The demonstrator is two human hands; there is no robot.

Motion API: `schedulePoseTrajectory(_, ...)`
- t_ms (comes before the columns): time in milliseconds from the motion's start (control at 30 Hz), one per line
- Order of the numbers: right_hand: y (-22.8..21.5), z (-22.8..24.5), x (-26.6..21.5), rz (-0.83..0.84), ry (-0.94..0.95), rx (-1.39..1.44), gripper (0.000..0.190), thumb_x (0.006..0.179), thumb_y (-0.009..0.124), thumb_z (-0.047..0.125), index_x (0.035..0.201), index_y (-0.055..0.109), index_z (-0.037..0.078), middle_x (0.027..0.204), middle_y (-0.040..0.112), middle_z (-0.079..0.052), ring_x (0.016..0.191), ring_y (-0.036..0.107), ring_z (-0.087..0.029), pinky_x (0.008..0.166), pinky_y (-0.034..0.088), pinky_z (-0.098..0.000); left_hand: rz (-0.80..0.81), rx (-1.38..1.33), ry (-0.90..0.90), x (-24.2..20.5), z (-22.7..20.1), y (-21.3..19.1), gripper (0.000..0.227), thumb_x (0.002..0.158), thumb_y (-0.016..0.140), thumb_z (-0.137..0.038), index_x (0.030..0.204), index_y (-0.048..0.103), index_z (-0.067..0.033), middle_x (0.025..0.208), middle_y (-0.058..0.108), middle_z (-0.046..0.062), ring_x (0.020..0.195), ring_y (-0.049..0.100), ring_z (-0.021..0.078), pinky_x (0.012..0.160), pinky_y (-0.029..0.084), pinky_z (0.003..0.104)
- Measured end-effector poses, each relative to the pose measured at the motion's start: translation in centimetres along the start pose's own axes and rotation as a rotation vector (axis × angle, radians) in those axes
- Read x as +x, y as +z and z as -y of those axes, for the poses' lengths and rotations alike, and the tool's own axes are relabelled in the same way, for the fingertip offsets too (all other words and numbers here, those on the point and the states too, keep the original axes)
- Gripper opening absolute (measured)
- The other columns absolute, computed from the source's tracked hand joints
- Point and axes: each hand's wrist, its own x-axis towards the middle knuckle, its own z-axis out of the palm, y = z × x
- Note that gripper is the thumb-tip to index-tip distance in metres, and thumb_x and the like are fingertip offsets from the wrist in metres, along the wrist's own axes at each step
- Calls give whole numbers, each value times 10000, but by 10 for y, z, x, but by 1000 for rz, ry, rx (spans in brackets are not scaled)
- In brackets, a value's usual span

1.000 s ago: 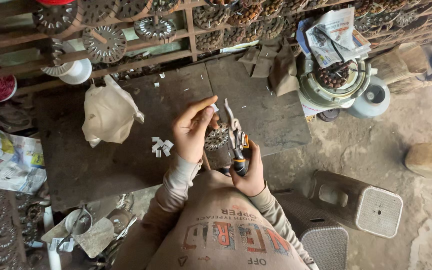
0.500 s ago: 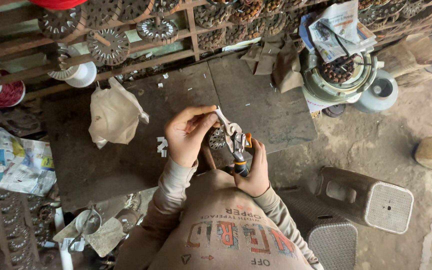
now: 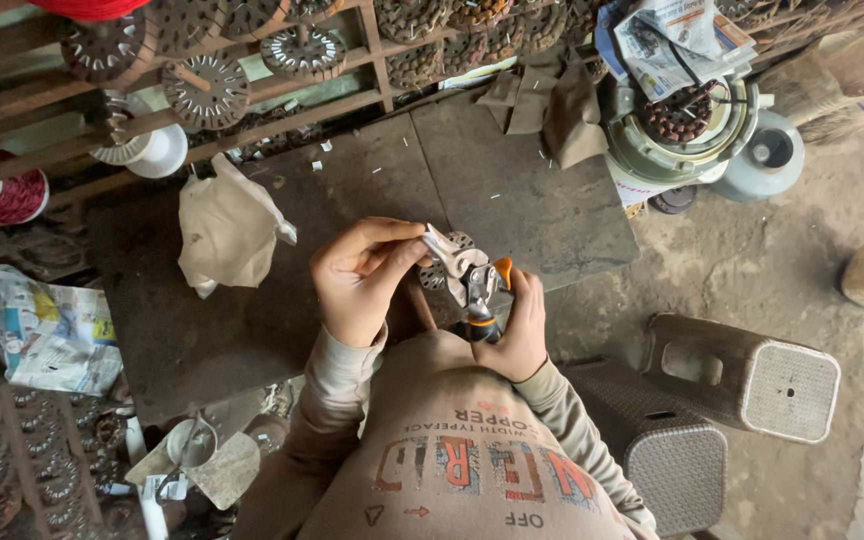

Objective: The person uses pliers to bend small white pieces and attach them to a perforated metal disc. They repeatedly pick up pieces, bend them, and place them into holes on the disc while working at a cluttered workbench.

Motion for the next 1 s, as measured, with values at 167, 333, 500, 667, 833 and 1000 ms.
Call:
schedulePoseTrajectory(167, -1, 4, 6, -1, -16, 15, 838, 634, 738, 82, 1385, 398, -71, 1181, 530, -261, 1001, 567, -415, 882, 505, -466, 32, -39, -20, -4, -3, 0, 126, 976, 715, 84, 1099, 687, 80, 1051, 718, 124, 924, 724, 166, 828, 617, 279)
schedulePoseTrajectory(333, 8, -15, -11, 135, 205, 132, 733, 725, 771, 142, 1354, 446, -46, 1052, 633, -165, 912, 677, -325, 812, 563, -395, -7, -5, -59, -4, 4, 1, 136, 951, 732, 79, 1080, 689, 75, 1026, 723, 120, 885, 726, 159, 809, 621, 278)
schedulePoseTrajectory(500, 22, -55, -34, 107, 336, -13, 782, 710, 751, 143, 1408, 449, -38, 1127, 605, -186, 1025, 624, -348, 913, 506, -421, -98, -18, -46, -3, 30, -10, 171, 944, 730, 89, 1108, 685, 67, 1060, 737, 114, 972, 724, 155, 908, 605, 285)
schedulePoseTrajectory(667, 56, -154, -41, 58, 504, -428, 882, 615, 790, 218, 1416, 451, 70, 1218, 596, -193, 1169, 539, -411, 1000, 383, -552, -168, 34, -177, -18, 84, -44, 254, 928, 762, 28, 1172, 691, 42, 1078, 732, 96, 958, 698, 142, 841, 567, 276)
schedulePoseTrajectory(833, 87, -249, -52, 293, 652, -737, 931, 655, 836, 373, 1457, 429, 134, 1211, 567, -234, 1141, 525, -460, 1021, 363, -565, -186, -35, -335, -43, 168, -56, 237, 915, 759, -34, 1137, 709, 29, 1049, 764, 97, 880, 738, 156, 813, 621, 293)
schedulePoseTrajectory(1000, 93, -260, -53, 309, 329, -762, 859, 613, 863, 468, 1339, 537, 146, 1241, 575, -272, 1121, 510, -501, 953, 398, -617, -154, -51, -462, -65, 235, -59, 225, 923, 757, -40, 1131, 713, 35, 989, 766, 103, 811, 726, 158, 751, 624, 297)
